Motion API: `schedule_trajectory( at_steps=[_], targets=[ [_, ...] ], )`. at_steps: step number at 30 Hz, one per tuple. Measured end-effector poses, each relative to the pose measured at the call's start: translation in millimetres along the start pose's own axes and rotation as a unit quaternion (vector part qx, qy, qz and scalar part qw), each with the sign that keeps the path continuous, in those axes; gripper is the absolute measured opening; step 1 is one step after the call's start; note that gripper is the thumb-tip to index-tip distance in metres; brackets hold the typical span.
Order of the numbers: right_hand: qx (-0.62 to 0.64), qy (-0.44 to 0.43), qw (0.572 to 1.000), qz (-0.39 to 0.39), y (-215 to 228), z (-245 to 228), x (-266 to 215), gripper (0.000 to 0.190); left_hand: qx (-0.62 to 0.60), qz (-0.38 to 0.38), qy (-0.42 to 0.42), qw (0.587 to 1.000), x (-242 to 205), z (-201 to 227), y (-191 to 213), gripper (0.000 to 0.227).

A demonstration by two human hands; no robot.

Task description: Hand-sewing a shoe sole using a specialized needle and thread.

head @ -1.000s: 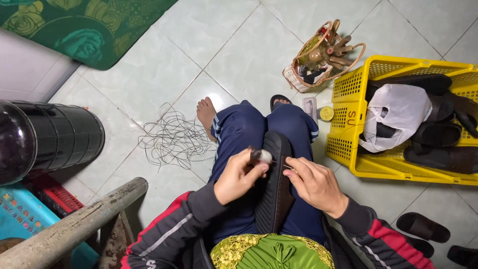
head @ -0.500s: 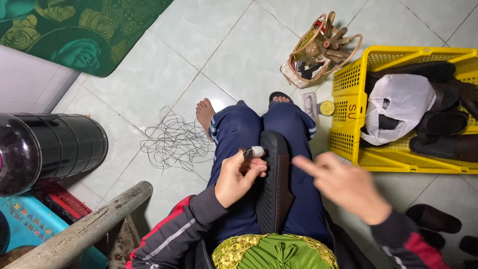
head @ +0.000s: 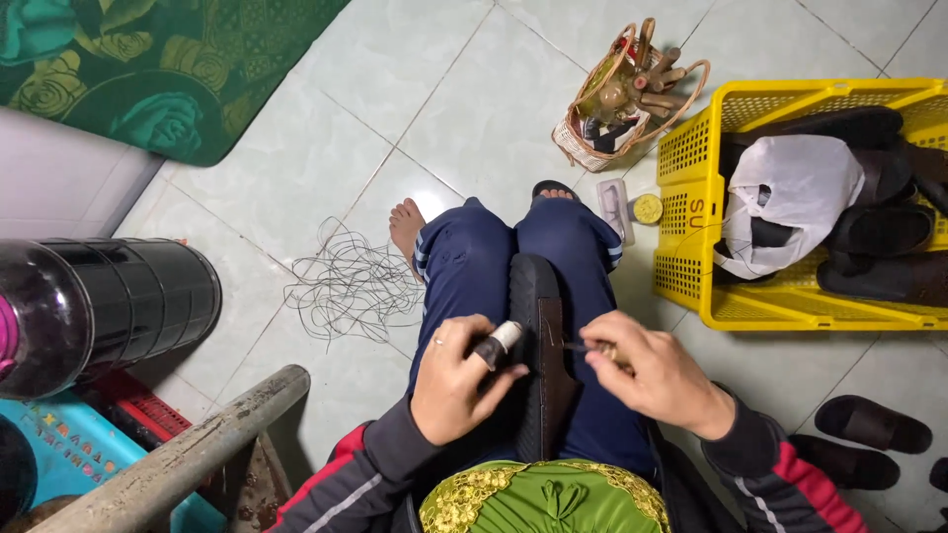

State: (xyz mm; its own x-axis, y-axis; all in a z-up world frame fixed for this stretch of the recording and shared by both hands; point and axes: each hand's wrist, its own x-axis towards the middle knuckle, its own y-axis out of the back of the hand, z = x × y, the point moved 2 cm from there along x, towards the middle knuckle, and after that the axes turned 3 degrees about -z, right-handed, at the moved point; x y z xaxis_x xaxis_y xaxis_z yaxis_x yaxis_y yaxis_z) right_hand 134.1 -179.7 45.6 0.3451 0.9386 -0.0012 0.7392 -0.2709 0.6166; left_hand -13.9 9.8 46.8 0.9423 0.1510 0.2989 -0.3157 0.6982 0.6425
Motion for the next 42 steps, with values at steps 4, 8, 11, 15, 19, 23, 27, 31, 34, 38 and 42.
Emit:
schedule_trajectory(
  at_steps=[4,8,11,15,19,23,27,31,34,38,42],
  targets=[
    [-0.068,-0.024,0.996,0.044,3.0,-0.3,1.5,0.011,0.046,0.053,-0.111,0.991,10.3,1.5,-24.3,0.025],
    [-0.139,-0.012,0.989,0.047,-5.2,6.9,4.3,0.015,0.125,0.095,-0.185,0.970,12.6,-3.8,-49.9,0.024],
    [-0.155,0.006,0.987,0.038,-4.5,2.6,10.3,0.015,0.130,0.106,-0.182,0.969,9.4,-6.2,-49.9,0.034],
    [-0.121,0.019,0.992,0.023,-3.3,3.2,14.8,0.015,0.111,0.117,-0.162,0.974,1.2,-10.3,-48.1,0.031],
    [-0.047,0.012,0.998,0.031,-3.9,0.1,11.3,0.013,0.121,0.136,-0.158,0.971,3.8,-6.7,-46.2,0.019],
    [0.573,0.005,0.800,0.179,10.0,29.4,-17.6,0.019,0.058,0.133,-0.136,0.980,7.0,-7.2,-38.3,0.014],
    [0.174,-0.047,0.966,0.188,5.9,23.4,-11.4,0.023,0.039,0.127,-0.131,0.982,9.1,-9.4,-33.7,0.012],
    [-0.057,0.008,0.993,0.099,0.0,-7.4,9.3,0.015,0.043,0.108,-0.126,0.985,2.1,-9.3,-40.7,0.013],
    [-0.137,0.010,0.987,0.080,-4.0,-5.6,9.0,0.017,0.037,0.117,-0.119,0.985,-0.5,-9.4,-43.7,0.014],
    [-0.156,0.024,0.986,0.049,-2.3,-8.3,12.1,0.017,0.047,0.121,-0.109,0.985,-1.6,-8.5,-46.7,0.015],
    [0.348,-0.022,0.930,0.120,-13.8,1.6,1.4,0.013,0.038,0.131,-0.102,0.985,-3.4,-7.9,-47.4,0.017]
  ],
)
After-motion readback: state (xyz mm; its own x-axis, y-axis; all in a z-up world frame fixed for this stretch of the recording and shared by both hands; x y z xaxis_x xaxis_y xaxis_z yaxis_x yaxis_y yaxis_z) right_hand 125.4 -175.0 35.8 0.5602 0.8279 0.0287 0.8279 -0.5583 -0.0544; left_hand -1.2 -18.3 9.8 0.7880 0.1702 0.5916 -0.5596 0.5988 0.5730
